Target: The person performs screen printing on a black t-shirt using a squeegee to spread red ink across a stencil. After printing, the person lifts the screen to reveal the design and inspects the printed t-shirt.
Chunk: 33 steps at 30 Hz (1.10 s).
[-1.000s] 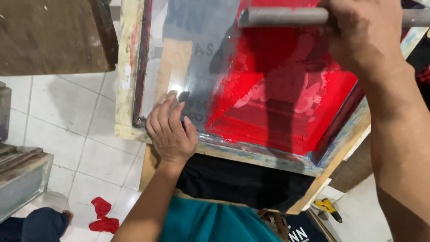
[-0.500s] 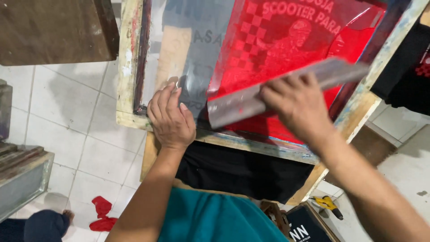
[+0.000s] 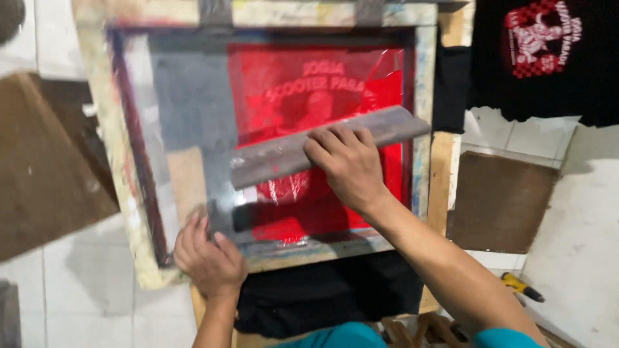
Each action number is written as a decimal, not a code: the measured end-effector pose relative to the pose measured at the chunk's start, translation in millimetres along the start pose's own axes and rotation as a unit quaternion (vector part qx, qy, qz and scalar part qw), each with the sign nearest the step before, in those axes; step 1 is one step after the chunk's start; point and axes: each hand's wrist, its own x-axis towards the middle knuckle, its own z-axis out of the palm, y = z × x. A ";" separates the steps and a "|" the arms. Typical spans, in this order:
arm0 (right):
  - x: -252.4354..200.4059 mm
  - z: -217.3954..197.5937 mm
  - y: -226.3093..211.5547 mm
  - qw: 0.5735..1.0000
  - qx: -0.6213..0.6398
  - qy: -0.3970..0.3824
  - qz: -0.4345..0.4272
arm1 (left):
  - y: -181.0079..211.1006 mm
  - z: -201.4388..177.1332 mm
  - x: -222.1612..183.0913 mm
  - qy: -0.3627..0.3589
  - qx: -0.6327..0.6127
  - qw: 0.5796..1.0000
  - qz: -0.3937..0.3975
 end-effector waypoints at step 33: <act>34.4 59.1 37.5 0.970 -0.048 0.065 0.229 | 6.6 -3.9 2.5 -0.010 -0.006 0.999 0.042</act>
